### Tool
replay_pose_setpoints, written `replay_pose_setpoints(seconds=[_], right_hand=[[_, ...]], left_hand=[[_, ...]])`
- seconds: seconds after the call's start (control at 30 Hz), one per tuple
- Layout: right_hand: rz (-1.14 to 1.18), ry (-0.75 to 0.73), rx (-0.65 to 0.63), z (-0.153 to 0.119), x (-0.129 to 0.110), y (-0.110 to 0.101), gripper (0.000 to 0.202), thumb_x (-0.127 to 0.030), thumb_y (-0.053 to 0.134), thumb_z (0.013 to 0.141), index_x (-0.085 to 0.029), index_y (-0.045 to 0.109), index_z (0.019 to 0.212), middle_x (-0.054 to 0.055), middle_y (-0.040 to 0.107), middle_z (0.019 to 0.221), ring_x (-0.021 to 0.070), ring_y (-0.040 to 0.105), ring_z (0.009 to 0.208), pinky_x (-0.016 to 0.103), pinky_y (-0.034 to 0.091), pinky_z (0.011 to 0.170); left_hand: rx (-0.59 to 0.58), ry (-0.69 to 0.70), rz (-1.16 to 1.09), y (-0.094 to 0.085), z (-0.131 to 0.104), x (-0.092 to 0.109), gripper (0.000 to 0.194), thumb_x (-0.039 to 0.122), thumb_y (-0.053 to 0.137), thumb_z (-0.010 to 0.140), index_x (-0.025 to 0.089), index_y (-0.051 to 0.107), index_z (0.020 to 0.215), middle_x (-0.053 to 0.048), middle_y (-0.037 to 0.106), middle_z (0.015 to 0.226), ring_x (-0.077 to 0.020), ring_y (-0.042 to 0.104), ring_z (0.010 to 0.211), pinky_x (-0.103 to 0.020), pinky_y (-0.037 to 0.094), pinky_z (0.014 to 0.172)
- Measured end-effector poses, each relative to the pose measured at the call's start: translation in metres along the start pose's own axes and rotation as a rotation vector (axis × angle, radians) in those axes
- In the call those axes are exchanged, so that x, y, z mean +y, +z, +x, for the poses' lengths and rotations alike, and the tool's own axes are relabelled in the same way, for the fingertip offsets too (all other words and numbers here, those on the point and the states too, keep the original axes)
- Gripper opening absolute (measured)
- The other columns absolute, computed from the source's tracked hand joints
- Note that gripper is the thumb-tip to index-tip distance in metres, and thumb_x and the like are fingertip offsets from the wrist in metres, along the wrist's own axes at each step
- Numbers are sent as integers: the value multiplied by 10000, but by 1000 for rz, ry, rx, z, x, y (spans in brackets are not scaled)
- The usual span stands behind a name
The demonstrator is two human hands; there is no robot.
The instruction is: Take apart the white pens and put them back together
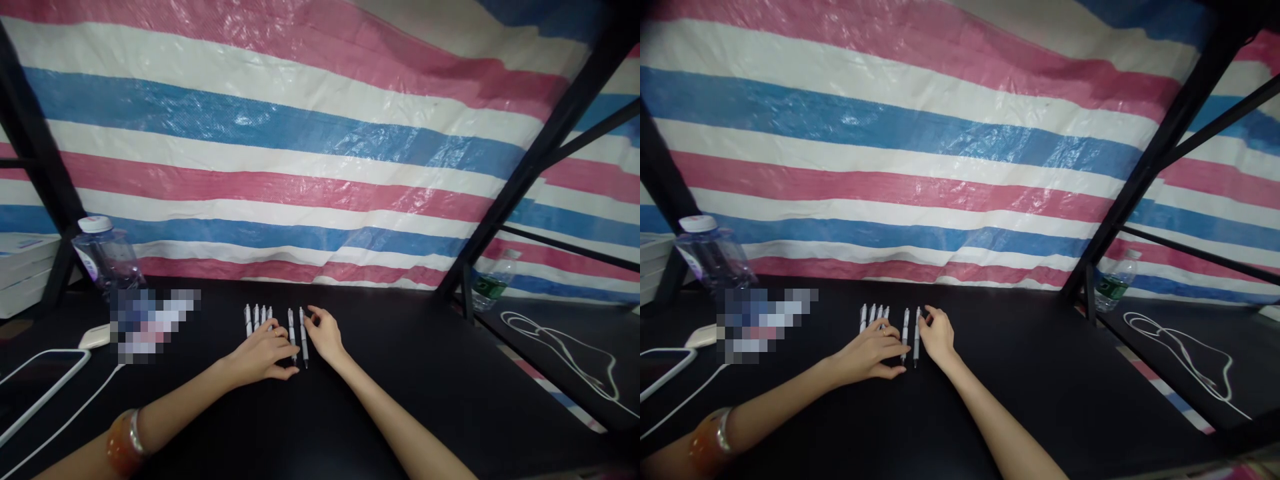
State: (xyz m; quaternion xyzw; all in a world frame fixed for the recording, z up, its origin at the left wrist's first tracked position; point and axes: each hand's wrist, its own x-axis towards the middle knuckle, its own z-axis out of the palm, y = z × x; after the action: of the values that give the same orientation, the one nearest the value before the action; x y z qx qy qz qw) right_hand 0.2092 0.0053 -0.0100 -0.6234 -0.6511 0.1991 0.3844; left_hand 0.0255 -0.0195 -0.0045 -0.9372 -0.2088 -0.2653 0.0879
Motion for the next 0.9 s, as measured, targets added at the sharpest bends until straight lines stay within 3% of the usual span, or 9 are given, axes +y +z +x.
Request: replay_pose_setpoints(seconds=[0.1, 0.27, 0.53, 0.9], right_hand=[[-50, 85, -104, -2, -7, -4, 359, -284, 529, 784, -153, 637, 1100, 32, 660, 785, 172, 610, 792, 257, 427, 731], [-89, 144, -149, -4, -14, -7, 371, -311, 538, 785, -170, 636, 1113, 29, 687, 782, 174, 630, 786, 243, 421, 691], [-103, 125, -170, -5, -14, -7, 362, -323, 517, 795, -184, 643, 1105, 26, 699, 769, 177, 643, 776, 234, 417, 650], [-113, 121, -162, -5, -15, -8, 378, -327, 529, 801, -176, 629, 1133, 37, 707, 808, 197, 649, 833, 244, 427, 683]], left_hand=[[-45, -3, -4, -1, 0, 1, 244, 380, 544, 813, 227, 623, 986, 8, 662, 728, -161, 573, 807, -343, 332, 858], [-107, -47, -17, -6, 2, 4, 288, 368, 540, 812, 220, 600, 1052, -15, 654, 815, -176, 564, 850, -362, 340, 878], [-160, -155, -47, -10, -1, 5, 471, 438, 567, 785, 220, 516, 1200, -88, 550, 1240, -262, 503, 1107, -452, 315, 957], [-174, -151, -138, -12, 3, 5, 429, 416, 512, 838, 214, 490, 1215, -74, 587, 1199, -221, 526, 1100, -411, 300, 983]])
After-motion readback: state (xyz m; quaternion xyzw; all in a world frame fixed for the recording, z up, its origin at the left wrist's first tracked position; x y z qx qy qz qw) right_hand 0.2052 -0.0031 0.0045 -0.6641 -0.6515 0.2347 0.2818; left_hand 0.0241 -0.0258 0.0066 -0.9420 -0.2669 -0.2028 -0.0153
